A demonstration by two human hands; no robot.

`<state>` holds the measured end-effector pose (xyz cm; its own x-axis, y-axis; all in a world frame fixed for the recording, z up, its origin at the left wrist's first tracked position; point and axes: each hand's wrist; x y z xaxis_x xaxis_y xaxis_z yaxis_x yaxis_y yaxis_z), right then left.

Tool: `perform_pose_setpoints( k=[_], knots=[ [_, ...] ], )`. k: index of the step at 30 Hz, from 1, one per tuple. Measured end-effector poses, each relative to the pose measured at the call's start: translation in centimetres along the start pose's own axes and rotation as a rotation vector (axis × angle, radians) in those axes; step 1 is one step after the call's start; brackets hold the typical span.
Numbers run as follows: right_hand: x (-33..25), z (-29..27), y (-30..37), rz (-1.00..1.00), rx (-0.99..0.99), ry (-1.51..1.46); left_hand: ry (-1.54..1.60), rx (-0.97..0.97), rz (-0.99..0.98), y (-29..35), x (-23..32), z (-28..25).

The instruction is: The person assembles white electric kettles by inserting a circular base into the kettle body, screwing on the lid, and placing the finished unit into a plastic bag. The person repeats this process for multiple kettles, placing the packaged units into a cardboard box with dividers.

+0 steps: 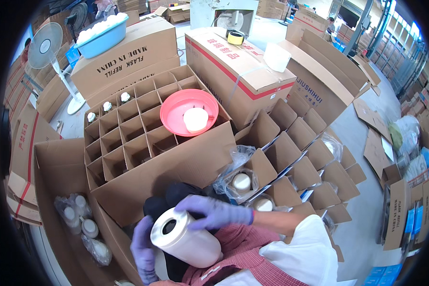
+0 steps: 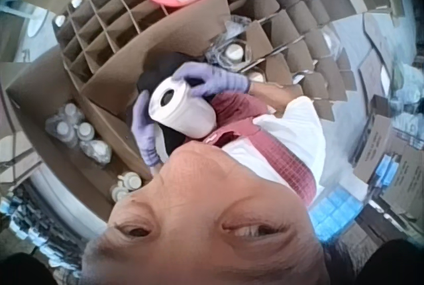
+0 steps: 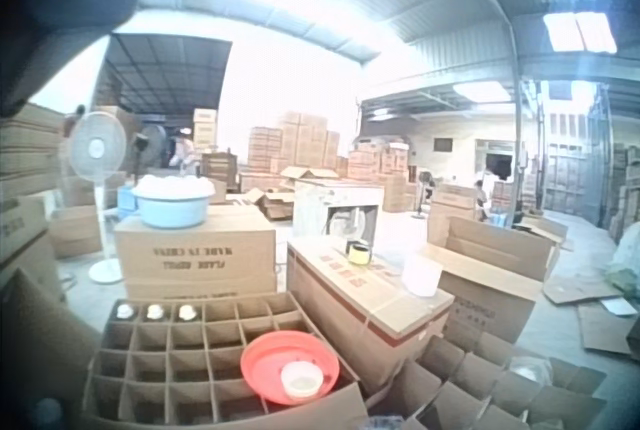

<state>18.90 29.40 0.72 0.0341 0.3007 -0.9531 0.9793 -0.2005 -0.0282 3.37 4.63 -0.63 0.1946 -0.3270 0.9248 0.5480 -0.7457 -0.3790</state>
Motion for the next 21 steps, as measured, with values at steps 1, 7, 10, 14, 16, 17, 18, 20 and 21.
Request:
perform_pose_setpoints(
  k=[1, 7, 10, 14, 16, 17, 18, 20, 21],
  knots=[
    [-0.5, 1.0, -1.0, -0.178, -0.021, 0.124, -0.123, -0.135, 0.089, -1.7, 0.2, 0.8],
    [-3.5, 1.0, -8.6, -0.197, 0.185, 0.070, -0.168, 0.059, -0.141, -7.4, -0.1, -0.1],
    [-2.1, 0.3, -13.6, -0.589, 0.237, 0.499, -0.168, 0.355, -0.006, -9.0, -3.5, 0.5],
    [-0.8, 1.0, -17.4, -0.010, 0.181, -0.164, -0.013, 0.285, 0.221, -11.4, -6.7, -0.3],
    [0.3, -0.2, -19.4, 0.235, 0.103, -0.328, -0.590, 0.019, 0.568, -15.3, -7.8, -1.6],
    [0.6, -1.9, -21.1, 0.188, 0.127, -0.201, -0.860, -0.145, 0.687, -16.8, -8.8, -3.4],
    [0.6, -4.0, -23.2, 0.171, 0.181, 0.003, -0.991, -0.193, 0.688, -18.4, -9.6, -4.7],
    [2.4, -7.2, -27.6, 0.103, 0.373, 0.608, -1.138, -0.112, 0.517, -21.3, -11.3, -8.0],
    [2.7, -8.1, -29.6, 0.254, 0.339, 0.822, -1.163, -0.001, 0.441, -22.4, -13.2, -9.1]
  ],
)
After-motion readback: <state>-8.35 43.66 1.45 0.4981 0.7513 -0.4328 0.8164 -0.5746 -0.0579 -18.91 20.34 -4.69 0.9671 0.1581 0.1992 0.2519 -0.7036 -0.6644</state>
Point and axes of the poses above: each hand's wrist, its own y-axis away from the middle knuckle, its own z-axis out of the palm, x = y × z, and after that the axes turned 15 degrees about z, right-handed
